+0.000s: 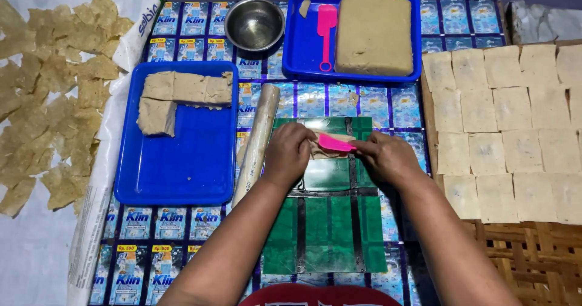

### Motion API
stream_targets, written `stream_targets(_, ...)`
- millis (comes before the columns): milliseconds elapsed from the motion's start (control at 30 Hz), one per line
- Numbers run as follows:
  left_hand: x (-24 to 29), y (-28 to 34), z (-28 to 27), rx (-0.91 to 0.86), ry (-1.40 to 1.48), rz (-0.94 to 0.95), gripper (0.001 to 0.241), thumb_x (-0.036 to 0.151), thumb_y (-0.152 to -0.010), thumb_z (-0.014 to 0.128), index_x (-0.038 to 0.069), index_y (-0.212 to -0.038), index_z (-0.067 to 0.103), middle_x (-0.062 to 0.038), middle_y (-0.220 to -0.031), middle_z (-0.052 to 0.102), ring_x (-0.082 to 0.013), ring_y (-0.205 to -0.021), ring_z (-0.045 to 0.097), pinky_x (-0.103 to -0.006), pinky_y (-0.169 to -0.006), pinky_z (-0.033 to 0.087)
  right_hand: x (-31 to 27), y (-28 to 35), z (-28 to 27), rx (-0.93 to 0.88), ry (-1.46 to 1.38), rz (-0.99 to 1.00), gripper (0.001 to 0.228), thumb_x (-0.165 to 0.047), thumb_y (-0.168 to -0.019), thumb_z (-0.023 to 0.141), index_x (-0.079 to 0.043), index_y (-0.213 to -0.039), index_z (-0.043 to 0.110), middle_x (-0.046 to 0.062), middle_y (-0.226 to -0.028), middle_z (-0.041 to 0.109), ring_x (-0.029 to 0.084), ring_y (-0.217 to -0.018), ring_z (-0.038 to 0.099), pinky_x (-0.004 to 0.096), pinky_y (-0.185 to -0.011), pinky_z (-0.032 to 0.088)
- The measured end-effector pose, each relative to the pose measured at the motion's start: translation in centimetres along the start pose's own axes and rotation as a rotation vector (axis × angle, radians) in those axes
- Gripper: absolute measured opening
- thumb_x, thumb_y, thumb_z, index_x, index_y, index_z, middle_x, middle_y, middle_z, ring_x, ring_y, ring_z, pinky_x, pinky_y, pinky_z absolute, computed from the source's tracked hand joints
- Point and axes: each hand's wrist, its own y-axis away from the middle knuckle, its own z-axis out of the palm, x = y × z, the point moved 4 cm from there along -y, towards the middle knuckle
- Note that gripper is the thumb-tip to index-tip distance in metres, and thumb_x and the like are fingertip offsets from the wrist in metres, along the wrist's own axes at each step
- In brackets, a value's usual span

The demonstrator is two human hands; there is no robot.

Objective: Rolling out dough with a rolling pin, cutting it into rectangular sheets, and placing them onto a woven drying rack.

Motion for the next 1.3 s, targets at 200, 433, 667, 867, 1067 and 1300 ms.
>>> stream_targets(200,3.4,-1.9,-1.0,-0.405,-0.026,0.050,0.048,0.012,-0.104,0.048,0.013,-0.151,0.049,-0.018,-0.155,0.050,-0.0392,-0.148,0.040,-0.0523,-0.122,0.032,-0.2,1.2,-1.1,0.047,-0.068,0.100,0.042,-0.022,-0.094,0.062,-0.042,-0.129,0.072,0.005,-0.090,0.057,0.035,-0.092,0.065,0.047,-0.080,0.054)
stream_targets(433,3.8,2.3,1.5,-0.540,-0.266,0.014,0.054,0.017,-0.106,0.043,0.007,-0.158,0.037,-0.016,-0.166,0.033,-0.0335,-0.156,0.024,-0.0533,-0.127,0.014,3.7,3.0,4.2,0.102,0.166,0.102,0.044,-0.038,-0.098,0.055,-0.064,-0.133,0.058,-0.005,-0.092,0.050,0.022,-0.091,0.062,0.037,-0.079,0.051)
stream_targets(667,3.4,4.1,-6.0,-0.260,-0.403,-0.356,0.063,0.009,-0.094,0.062,0.002,-0.153,0.040,-0.028,-0.157,0.038,-0.0444,-0.146,0.034,-0.0591,-0.115,0.031,10.6,4.1,5.7,0.267,0.040,0.367,0.042,-0.031,-0.098,0.065,-0.056,-0.132,0.065,0.001,-0.104,0.052,0.028,-0.103,0.064,0.042,-0.086,0.057)
stream_targets(867,-1.3,8.8,-5.8,-0.192,-0.686,-0.346,0.083,0.016,-0.080,0.075,-0.005,-0.151,0.038,-0.023,-0.121,0.059,-0.0381,-0.107,0.059,-0.0452,-0.086,0.052,6.4,3.0,3.7,0.401,0.035,0.232,0.035,-0.029,-0.095,0.071,-0.030,-0.130,0.072,0.009,-0.131,0.055,0.035,-0.125,0.059,0.049,-0.098,0.051)
stream_targets(1067,4.9,5.8,-9.2,-0.349,-0.453,-0.161,0.072,0.023,-0.080,0.074,0.008,-0.146,0.051,-0.017,-0.123,0.064,-0.0378,-0.110,0.061,-0.0460,-0.087,0.051,-4.2,1.5,-6.7,0.694,-0.029,-0.242,0.022,-0.032,-0.106,0.058,-0.020,-0.117,0.074,0.008,-0.128,0.064,0.029,-0.122,0.063,0.049,-0.110,0.039)
stream_targets(1300,2.5,-1.2,-4.1,-0.583,-0.266,0.000,0.059,0.039,-0.087,0.074,0.021,-0.141,0.057,-0.009,-0.120,0.068,-0.0332,-0.118,0.063,-0.0481,-0.098,0.051,-1.1,-3.7,0.1,0.369,0.233,-0.168,0.050,-0.059,-0.110,0.034,-0.019,-0.091,0.060,0.003,-0.087,0.061,0.027,-0.079,0.070,0.043,-0.069,0.056)
